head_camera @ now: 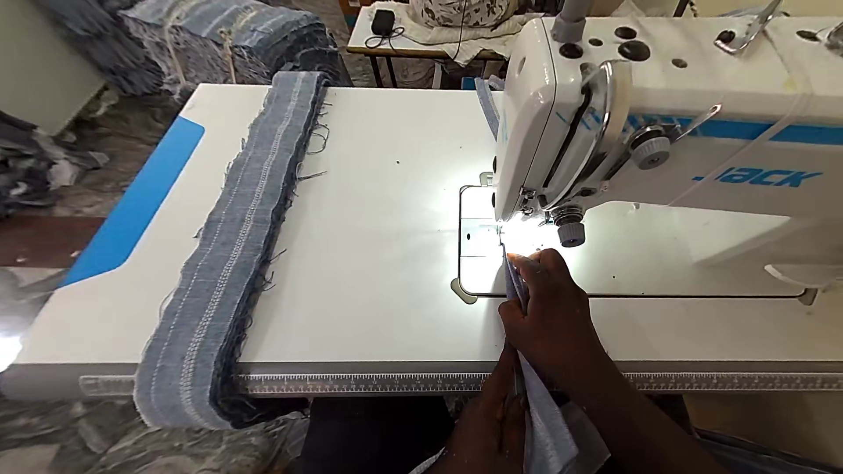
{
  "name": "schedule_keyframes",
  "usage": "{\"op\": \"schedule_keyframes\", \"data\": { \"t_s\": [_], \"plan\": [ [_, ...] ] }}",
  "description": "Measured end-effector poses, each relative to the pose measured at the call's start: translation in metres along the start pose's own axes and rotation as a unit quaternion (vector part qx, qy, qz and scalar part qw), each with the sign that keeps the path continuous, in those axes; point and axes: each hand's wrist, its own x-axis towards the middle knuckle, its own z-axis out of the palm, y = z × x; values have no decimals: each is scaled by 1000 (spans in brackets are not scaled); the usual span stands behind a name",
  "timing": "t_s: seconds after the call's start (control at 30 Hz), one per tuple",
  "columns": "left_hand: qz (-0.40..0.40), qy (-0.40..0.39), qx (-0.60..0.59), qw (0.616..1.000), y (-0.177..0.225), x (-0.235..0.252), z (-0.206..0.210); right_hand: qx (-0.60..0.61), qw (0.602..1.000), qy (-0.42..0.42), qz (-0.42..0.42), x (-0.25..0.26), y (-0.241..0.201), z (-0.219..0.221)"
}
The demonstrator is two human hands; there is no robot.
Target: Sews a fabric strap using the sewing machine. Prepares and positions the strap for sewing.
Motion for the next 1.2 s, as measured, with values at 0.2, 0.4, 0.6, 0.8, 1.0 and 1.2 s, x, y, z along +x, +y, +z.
{"op": "schedule_keyframes", "data": {
  "t_s": [0.2,0.4,0.6,0.8,1.0,1.2],
  "plan": [
    [11,14,-8,1000,2,0,1,8,1000,0,4,1,0,0],
    [-12,17,8,1000,6,1,1,-1,1000,-2,4,1,-1,0],
    [4,5,5,1000,2,1,1,6,1000,-2,4,0,-1,0],
    [-24,13,31,999,5,-1,1,1,1000,-7,3,0,0,0],
    [-16,25,21,999,3,0,1,1,1000,0,2,0,0,1],
    [-10,23,-8,1000,3,-1,2,-2,1000,-2,2,0,-1,1]
  ]
}}
